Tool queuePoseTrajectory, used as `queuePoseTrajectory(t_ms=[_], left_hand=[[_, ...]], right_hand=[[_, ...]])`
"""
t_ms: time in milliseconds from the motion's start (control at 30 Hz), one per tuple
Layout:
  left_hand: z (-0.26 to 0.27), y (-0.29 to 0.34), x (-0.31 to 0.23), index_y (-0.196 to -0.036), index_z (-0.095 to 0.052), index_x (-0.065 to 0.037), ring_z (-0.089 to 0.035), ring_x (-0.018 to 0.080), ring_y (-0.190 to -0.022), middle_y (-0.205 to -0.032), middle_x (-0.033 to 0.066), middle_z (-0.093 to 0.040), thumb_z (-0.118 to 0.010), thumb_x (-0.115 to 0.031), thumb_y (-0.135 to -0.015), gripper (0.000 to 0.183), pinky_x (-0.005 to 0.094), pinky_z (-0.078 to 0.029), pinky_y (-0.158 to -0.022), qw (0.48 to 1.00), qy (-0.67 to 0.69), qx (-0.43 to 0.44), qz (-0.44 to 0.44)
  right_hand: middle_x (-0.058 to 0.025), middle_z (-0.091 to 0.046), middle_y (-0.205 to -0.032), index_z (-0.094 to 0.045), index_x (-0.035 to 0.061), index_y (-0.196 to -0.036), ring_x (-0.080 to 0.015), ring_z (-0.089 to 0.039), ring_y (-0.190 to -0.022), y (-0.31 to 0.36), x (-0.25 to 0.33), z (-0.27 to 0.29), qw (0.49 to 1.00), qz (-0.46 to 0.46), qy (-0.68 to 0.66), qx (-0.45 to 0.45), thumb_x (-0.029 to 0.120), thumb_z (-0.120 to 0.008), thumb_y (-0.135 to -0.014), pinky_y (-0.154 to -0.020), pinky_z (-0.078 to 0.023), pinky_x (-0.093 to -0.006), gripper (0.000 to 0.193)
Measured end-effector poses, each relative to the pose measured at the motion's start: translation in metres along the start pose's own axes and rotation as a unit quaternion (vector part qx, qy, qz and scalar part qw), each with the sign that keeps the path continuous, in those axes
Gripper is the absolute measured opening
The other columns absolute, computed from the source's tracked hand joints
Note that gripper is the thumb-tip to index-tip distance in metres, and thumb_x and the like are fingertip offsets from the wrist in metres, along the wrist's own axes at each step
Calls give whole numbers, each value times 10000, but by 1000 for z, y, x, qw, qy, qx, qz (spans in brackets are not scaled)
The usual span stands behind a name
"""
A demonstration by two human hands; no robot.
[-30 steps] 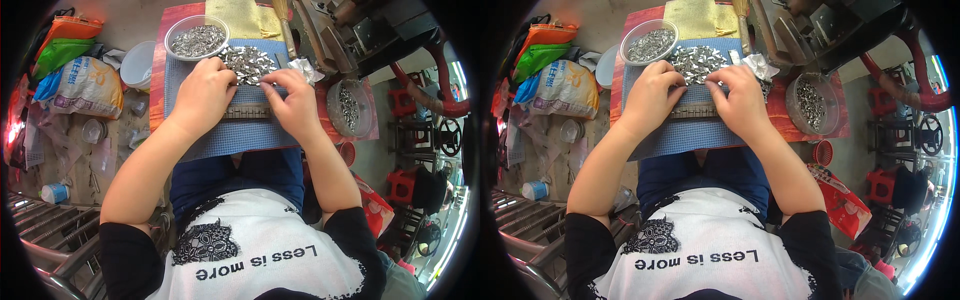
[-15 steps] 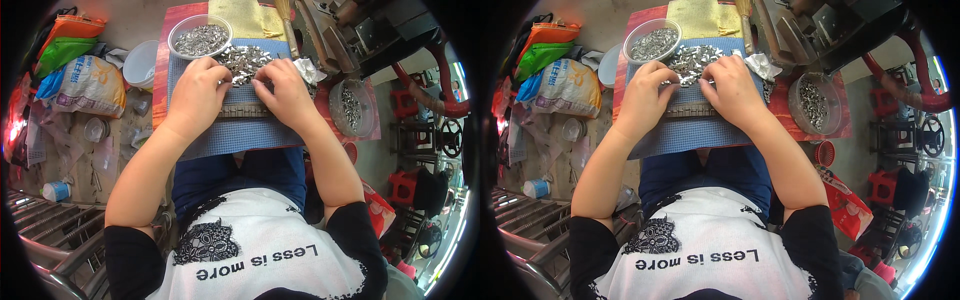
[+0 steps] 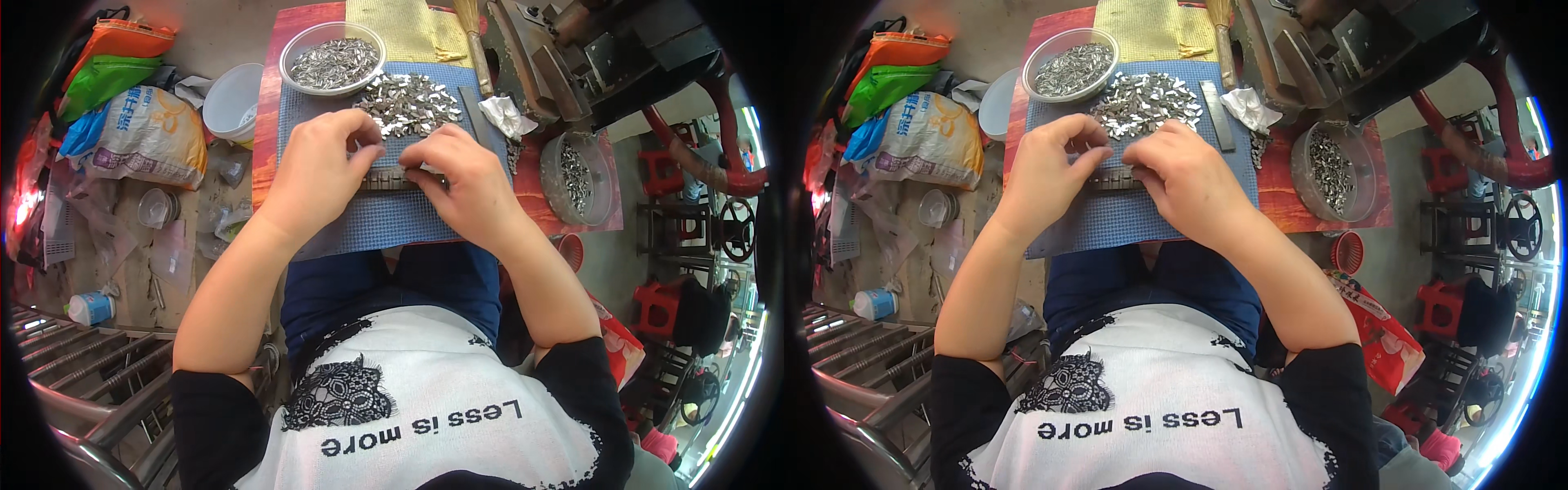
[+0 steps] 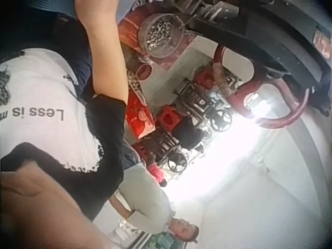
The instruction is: Load small metal parts into a fixture and operate a manual press machine to assemble or stamp them.
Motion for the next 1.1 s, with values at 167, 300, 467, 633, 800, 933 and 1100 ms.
queuePoseTrajectory(t_ms=[167, 300, 467, 633, 800, 933, 1100], left_hand=[[-6, 12, -1, -940, -681, 6, -647, 333, -839, -915, 168, -674, -688, -72, -852, 118, 395, -522, -772, 993, 67, 76, 60], [-14, 11, -3, -925, -694, 2, -624, 341, -969, -929, 168, -660, -691, -78, -837, 118, 419, -492, -903, 996, -13, 52, -72], [-14, 6, -6, -933, -695, 11, -634, 307, -913, -953, 145, -668, -710, -56, -817, 134, 378, -507, -837, 992, -46, 100, -66], [-11, 3, -15, -983, -725, 15, -655, 298, -894, -983, 157, -686, -742, -71, -794, 209, 363, -522, -819, 983, -11, 169, 71], [6, 15, -3, -1007, -747, -3, -660, 288, -901, -985, 139, -692, -797, -101, -758, 272, 360, -523, -821, 998, -50, 42, -14], [5, 30, -2, -930, -754, -16, -608, 306, -965, -931, 123, -667, -799, -100, -753, 202, 384, -502, -858, 996, -74, 34, -30], [22, 18, -8, -1030, -730, -5, -613, 328, -994, -974, 137, -677, -805, -126, -758, 306, 398, -496, -870, 994, -90, -17, -65]], right_hand=[[-101, -668, -922, -677, 17, -933, -289, -627, -913, 2, 3, -3, 998, 27, 45, 29, -33, -715, -793, -811, -519, -362, 154], [-113, -654, -904, -673, 28, -901, -323, -594, -933, 0, -4, 3, 998, -6, 53, -17, 8, -689, -810, -827, -498, -404, 95], [-110, -672, -909, -680, 31, -892, -319, -612, -918, 1, -13, 12, 996, -43, 76, -26, 48, -704, -819, -816, -500, -404, 78], [-112, -709, -879, -735, 42, -906, -298, -644, -855, -3, -25, 15, 992, -92, 62, -62, 97, -727, -835, -783, -509, -393, 90], [-110, -715, -871, -740, 34, -924, -283, -649, -852, -1, -28, 18, 990, -115, 47, -66, 125, -732, -849, -763, -507, -378, 118], [-108, -717, -872, -735, 21, -920, -278, -651, -843, 1, -32, 16, 991, -109, 24, -80, 132, -735, -855, -742, -508, -370, 128], [-112, -716, -870, -736, 22, -923, -270, -652, -831, 3, -39, 10, 989, -91, -7, -117, 116, -732, -855, -731, -512, -355, 115]])
Point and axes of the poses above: each hand's wrist, its own y-axis away from the middle knuckle, its own z-axis out of the back of the hand, x = y × z, the point moved 4 cm from there along -y, towards the middle knuckle
